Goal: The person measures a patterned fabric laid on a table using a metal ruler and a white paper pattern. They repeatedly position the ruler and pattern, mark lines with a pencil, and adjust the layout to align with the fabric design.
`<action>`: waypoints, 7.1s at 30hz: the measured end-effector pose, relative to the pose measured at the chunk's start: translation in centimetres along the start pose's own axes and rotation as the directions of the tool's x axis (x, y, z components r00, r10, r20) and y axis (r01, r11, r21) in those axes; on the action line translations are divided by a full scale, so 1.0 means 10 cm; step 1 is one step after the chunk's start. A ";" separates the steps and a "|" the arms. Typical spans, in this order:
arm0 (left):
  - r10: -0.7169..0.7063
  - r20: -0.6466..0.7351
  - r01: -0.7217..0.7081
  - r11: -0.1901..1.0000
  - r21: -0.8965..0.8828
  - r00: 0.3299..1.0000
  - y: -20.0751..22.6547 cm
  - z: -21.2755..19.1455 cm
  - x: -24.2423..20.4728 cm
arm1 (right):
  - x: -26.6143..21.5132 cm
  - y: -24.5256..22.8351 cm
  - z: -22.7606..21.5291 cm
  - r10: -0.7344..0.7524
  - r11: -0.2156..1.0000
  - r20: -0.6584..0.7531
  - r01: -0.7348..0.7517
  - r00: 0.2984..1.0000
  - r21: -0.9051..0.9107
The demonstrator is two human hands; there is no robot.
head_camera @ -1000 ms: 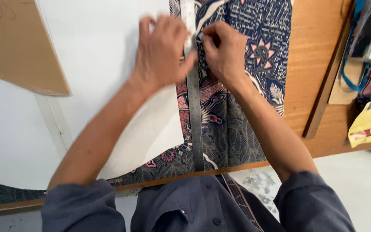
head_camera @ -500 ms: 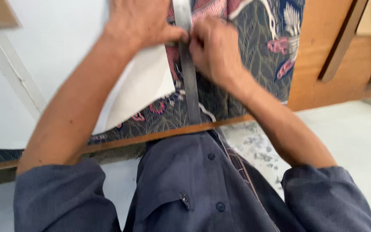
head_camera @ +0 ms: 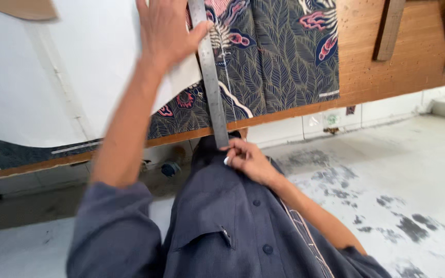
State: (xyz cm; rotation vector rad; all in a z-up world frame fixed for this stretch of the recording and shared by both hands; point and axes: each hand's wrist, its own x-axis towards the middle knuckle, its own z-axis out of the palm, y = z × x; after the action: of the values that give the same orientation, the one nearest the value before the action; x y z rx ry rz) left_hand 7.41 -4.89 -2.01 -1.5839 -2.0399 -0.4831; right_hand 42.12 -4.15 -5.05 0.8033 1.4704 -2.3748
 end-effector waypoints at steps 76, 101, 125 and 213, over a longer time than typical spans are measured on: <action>-0.188 0.245 0.220 0.970 -0.106 0.951 -2.25 1.59 1.98 | 2.04 -2.50 -0.22 -0.281 0.588 -0.351 -0.129 0.893 -0.798; -0.618 -0.090 0.550 0.749 -0.369 0.781 -0.33 -1.16 -0.29 | 1.54 -2.04 -0.03 -0.795 0.401 -0.022 0.498 0.606 -0.769; -0.740 -0.311 0.775 -0.429 -0.465 -0.596 -0.62 -3.70 -6.78 | 2.49 -0.46 5.95 -0.170 0.515 0.619 0.605 0.767 -0.608; -0.573 0.803 0.908 0.230 0.349 -0.164 -19.16 -7.12 -12.91 | 9.56 0.07 18.60 -0.805 0.450 -0.476 -0.160 0.354 -0.879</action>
State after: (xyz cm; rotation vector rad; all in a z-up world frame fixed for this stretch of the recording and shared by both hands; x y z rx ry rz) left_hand -140.59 -195.58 -14.99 -0.1988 -3.9463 -0.5047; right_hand -97.03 -159.91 4.67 1.6135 3.1703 -0.7536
